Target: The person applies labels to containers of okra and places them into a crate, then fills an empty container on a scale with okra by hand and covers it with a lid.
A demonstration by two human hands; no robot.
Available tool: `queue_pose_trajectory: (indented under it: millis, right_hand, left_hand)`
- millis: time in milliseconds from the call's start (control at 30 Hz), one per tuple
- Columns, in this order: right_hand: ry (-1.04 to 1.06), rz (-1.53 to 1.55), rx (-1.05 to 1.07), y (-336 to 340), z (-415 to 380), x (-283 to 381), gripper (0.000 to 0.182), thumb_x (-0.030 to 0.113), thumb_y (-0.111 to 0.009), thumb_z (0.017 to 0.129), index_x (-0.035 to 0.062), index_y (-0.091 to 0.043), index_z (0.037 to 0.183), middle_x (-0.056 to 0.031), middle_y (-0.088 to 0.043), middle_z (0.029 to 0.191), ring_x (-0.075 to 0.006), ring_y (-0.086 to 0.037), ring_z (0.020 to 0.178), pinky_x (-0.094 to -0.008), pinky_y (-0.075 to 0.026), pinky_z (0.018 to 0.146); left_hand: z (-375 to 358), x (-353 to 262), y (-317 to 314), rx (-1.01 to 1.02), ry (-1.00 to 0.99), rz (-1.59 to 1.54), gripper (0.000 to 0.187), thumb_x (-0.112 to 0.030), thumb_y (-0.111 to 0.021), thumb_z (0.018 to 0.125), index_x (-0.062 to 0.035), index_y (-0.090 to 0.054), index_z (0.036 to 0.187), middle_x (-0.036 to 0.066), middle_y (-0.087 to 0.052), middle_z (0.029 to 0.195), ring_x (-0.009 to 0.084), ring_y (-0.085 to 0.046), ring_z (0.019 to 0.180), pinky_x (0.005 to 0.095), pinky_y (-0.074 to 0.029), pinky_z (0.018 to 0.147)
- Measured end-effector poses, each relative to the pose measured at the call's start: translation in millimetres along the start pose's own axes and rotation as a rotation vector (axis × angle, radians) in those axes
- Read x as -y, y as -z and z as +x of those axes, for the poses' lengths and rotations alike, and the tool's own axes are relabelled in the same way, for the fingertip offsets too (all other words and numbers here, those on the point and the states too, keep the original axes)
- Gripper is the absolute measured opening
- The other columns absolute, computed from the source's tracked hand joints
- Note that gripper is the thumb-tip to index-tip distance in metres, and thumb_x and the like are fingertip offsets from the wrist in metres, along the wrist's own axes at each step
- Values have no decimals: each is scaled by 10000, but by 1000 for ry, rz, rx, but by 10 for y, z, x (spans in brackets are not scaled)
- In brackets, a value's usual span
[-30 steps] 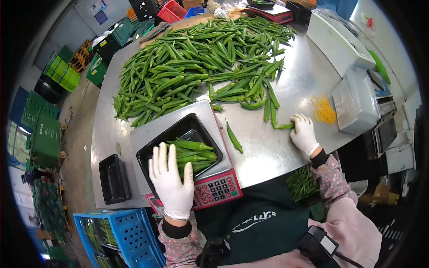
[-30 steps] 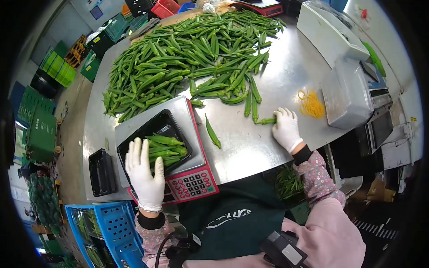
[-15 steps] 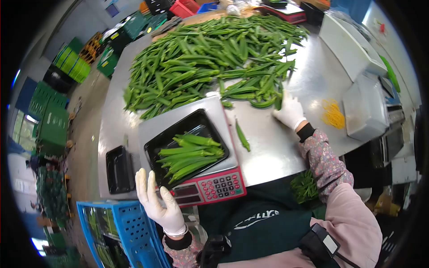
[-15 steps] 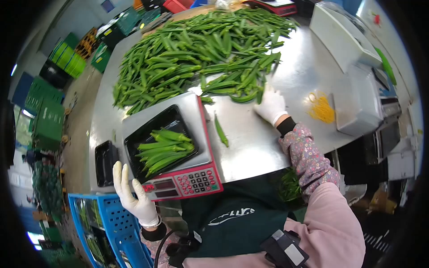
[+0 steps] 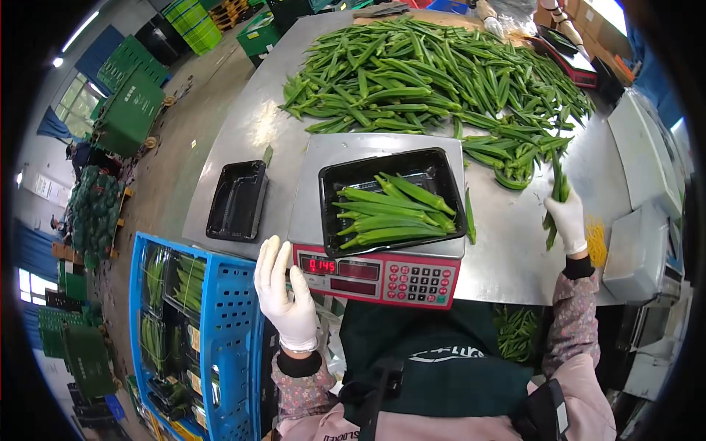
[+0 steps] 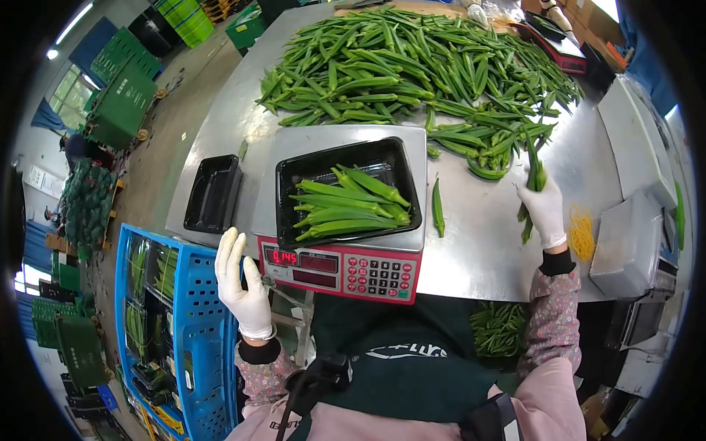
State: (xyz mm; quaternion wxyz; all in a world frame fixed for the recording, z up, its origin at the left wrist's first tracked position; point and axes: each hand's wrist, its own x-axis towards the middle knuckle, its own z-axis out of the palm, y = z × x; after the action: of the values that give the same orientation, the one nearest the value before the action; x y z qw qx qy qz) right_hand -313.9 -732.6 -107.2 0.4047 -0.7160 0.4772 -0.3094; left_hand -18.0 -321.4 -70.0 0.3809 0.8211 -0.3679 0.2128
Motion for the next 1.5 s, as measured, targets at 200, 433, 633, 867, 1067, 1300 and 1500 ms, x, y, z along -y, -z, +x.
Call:
queue_pose_trajectory:
  millis: [200, 433, 633, 867, 1067, 1300, 1500]
  right_hand:
    - [439, 40, 301, -745, -379, 1974, 411, 41, -633, 846, 69, -579, 1252, -32, -617, 803, -96, -582, 559, -253, -458, 488]
    - [1060, -664, 529, -1876, -318, 2131, 403, 358, -724, 814, 63, -657, 1081, -138, -650, 886, -324, -654, 858, -431, -524, 764]
    - [996, -494, 517, -1639, -389, 2018, 534, 433, -756, 808, 45, -659, 1163, -160, -665, 957, -337, -649, 929, -430, -519, 837]
    - [594, -89, 450, -1063, -257, 1772, 310, 205, -680, 922, 3, -677, 1157, -160, -711, 1032, -233, -697, 937, -300, -533, 831]
    - [535, -47, 419, -1005, -276, 1608, 247, 97, -657, 930, 16, -680, 1162, -100, -714, 1036, -140, -670, 911, -265, -517, 815]
    - [896, -256, 339, -1301, -296, 1739, 279, 116, -690, 851, 89, -677, 1129, -69, -679, 1008, -232, -627, 863, -327, -531, 771]
    - [1063, -526, 339, -1508, -260, 1652, 318, 160, -716, 797, 134, -681, 1112, -47, -668, 973, -283, -621, 925, -387, -538, 781]
  left_hand:
    - [107, -82, 48, -81, -7, -11, 345, 42, -561, 895, 4, -662, 1222, 142, -609, 1331, 315, -548, 1264, 406, -410, 1084]
    - [-146, -16, 148, -58, 61, -6, 366, 59, -584, 859, -3, -668, 1210, 149, -618, 1316, 323, -554, 1251, 405, -412, 1076]
    - [-164, 90, 160, 2, 75, -10, 326, 50, -546, 923, 8, -662, 1224, 148, -623, 1311, 293, -571, 1237, 381, -418, 1076]
    - [-72, 193, 169, -73, 72, 2, 300, 16, -535, 950, 12, -659, 1223, 143, -629, 1310, 284, -578, 1232, 381, -419, 1075]
    - [37, 242, 151, -79, 92, -43, 359, 66, -561, 880, -4, -668, 1216, 133, -634, 1301, 297, -573, 1233, 384, -417, 1073]
    - [269, 32, -49, -29, -5, -153, 334, 53, -536, 924, -3, -664, 1227, 150, -626, 1311, 270, -577, 1240, 366, -415, 1080]
    - [551, -214, -372, 221, -168, -152, 515, -56, -660, 886, -58, -550, 1389, 148, -547, 1423, 337, -435, 1382, 422, -323, 1147]
